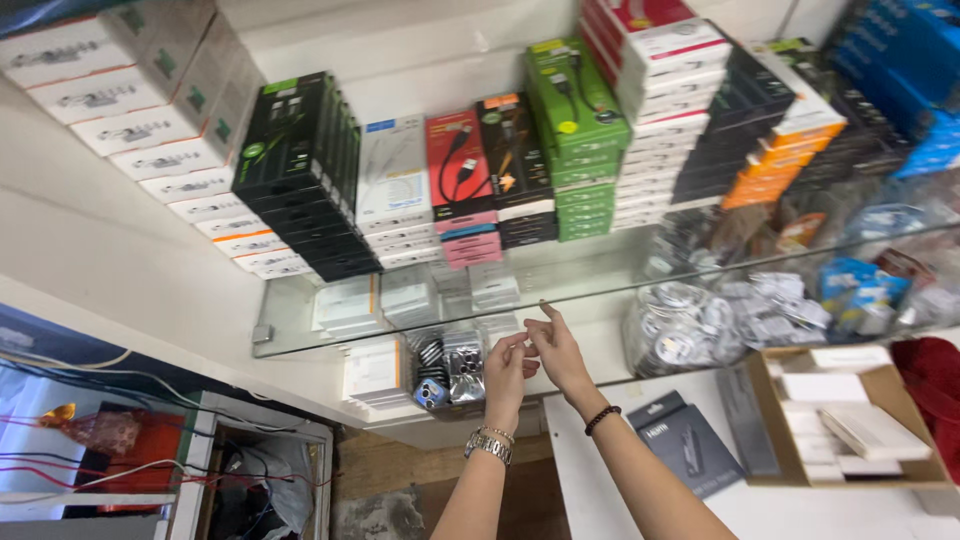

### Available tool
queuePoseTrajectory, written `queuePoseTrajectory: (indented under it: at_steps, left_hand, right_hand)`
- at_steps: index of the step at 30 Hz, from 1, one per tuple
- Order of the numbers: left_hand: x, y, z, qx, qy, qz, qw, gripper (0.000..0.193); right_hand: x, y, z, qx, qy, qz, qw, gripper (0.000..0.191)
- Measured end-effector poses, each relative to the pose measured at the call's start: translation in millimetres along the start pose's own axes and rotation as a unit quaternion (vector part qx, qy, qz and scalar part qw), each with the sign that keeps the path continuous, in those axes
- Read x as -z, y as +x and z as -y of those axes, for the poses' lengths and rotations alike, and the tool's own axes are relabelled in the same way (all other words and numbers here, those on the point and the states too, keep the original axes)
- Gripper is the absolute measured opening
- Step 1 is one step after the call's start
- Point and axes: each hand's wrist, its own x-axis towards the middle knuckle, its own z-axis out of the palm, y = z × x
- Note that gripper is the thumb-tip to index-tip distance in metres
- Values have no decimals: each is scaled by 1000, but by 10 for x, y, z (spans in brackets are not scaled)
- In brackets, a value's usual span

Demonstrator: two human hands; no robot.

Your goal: The person picks up white charger boxes from the glass display shelf and wipes each one with a red cloth. They stack the wiped boxes and place them one by one into an open cardboard box on the counter, continuing until the box is filled.

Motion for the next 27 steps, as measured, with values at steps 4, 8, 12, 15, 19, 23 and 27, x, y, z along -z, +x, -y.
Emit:
queuePoseTrajectory:
  at_steps: [4,8,12,15,19,23,27]
  left_hand:
    - [-561,-384,104,30,36,45,998,30]
    - [-961,-679,578,112,73,38,990,42]
    - [-1182,-997,1136,218,81,51,971,54]
    - [-1340,-1190,1372,303,15,56,951,54]
    - [-1337,-1321,1371,267,-48,1,963,60]
    - [-1063,-1274,1160,0,129,36,991,44]
    - [-914,-1310,1080,-32,220,58,973,50]
  right_hand:
    - [878,-392,-148,23,-88,-60,994,56]
    - [1725,-749,-566,-75,-244,-136,957,60]
    - [2149,-1033,-938,-158,-324,-101,927,69]
    - [2164,-1301,-1032,-211,-370,-23,905,60]
    - [2068,-1533,-1000,-99,-440,-19,892,81]
    - [2012,-1591,-898,-45,-313,0,949,65]
    - [1893,-1673,-951,33,-259,-17,965,56]
